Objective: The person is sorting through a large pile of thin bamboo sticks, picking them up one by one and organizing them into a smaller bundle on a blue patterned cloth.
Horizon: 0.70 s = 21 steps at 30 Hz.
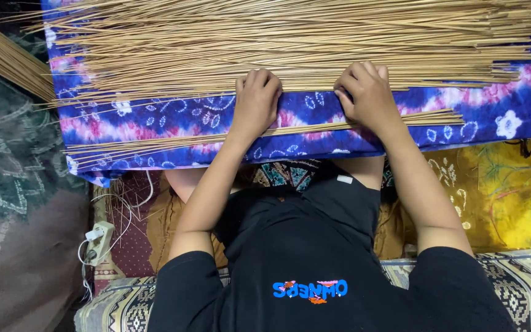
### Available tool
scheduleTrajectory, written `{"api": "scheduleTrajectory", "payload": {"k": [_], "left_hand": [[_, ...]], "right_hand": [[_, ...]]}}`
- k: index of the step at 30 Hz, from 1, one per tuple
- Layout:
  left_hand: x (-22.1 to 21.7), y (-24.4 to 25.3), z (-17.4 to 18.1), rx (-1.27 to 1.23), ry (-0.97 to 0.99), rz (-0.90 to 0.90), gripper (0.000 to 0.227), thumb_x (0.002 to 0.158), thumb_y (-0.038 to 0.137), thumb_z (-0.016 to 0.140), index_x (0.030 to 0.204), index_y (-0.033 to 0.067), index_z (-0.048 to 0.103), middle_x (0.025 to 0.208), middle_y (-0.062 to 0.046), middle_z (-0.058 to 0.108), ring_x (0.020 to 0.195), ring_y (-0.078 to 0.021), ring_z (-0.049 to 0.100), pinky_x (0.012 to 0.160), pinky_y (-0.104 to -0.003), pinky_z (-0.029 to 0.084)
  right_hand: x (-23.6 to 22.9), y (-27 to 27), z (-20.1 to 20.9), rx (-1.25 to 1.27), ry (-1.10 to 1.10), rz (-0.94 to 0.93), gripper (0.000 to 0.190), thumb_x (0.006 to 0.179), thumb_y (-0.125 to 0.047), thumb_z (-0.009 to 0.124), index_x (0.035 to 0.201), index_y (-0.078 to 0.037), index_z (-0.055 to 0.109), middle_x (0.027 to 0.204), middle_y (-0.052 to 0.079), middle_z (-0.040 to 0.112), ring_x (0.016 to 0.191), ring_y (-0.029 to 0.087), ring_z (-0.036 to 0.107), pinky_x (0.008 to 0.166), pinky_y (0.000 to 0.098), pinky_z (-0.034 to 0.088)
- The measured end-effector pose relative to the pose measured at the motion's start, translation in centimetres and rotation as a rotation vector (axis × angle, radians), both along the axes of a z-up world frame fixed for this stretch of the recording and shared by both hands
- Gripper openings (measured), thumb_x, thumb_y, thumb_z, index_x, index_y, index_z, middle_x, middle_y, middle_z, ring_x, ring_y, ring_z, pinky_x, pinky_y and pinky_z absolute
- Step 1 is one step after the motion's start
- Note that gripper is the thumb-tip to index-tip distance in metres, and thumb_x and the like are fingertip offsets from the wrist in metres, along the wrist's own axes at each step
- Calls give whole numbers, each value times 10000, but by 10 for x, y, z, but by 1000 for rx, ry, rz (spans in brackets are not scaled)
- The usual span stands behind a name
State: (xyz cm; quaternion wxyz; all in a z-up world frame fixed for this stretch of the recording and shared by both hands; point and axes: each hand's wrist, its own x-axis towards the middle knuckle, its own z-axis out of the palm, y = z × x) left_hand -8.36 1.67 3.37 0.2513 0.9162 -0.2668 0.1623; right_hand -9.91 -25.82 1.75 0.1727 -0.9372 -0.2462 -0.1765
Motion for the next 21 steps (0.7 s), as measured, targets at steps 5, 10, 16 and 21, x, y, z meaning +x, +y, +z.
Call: {"api": "scheduleTrajectory", "payload": {"k": [5, 10, 16, 21], "left_hand": [[0, 1, 5, -12, -35, -8, 77, 905, 65, 708, 962, 75, 658, 999, -50, 576, 927, -238, 519, 911, -406, 354], [0, 6, 15, -44, -90, 15, 74, 943, 112, 714, 1007, 78, 730, 977, -34, 630, 939, -227, 547, 913, -398, 359], [3, 19, 14, -35, -223, 117, 127, 949, 173, 767, 1072, 140, 778, 924, 10, 677, 913, -197, 565, 969, -418, 338], [-5, 16, 10, -117, -308, 23, 155, 1003, 172, 633, 1110, 250, 713, 898, 46, 592, 813, -174, 575, 832, -385, 322]], "right_hand": [[0, -4, 1, 16, -19, -19, 98, 954, -81, 731, 1022, -86, 659, 1019, 57, 599, 963, 245, 521, 943, 375, 344], [7, -20, 2, 64, -117, -26, 56, 1029, -74, 749, 1055, -97, 705, 966, 31, 665, 928, 205, 565, 919, 342, 370], [-1, -29, 20, 221, -269, -166, 140, 1021, 75, 762, 1085, -50, 758, 1067, 96, 807, 1025, 274, 689, 1233, 497, 267], [-38, 9, -33, 762, -320, -108, 182, 955, -118, 641, 1061, -9, 742, 831, 131, 622, 652, 270, 495, 651, 407, 411]]}}
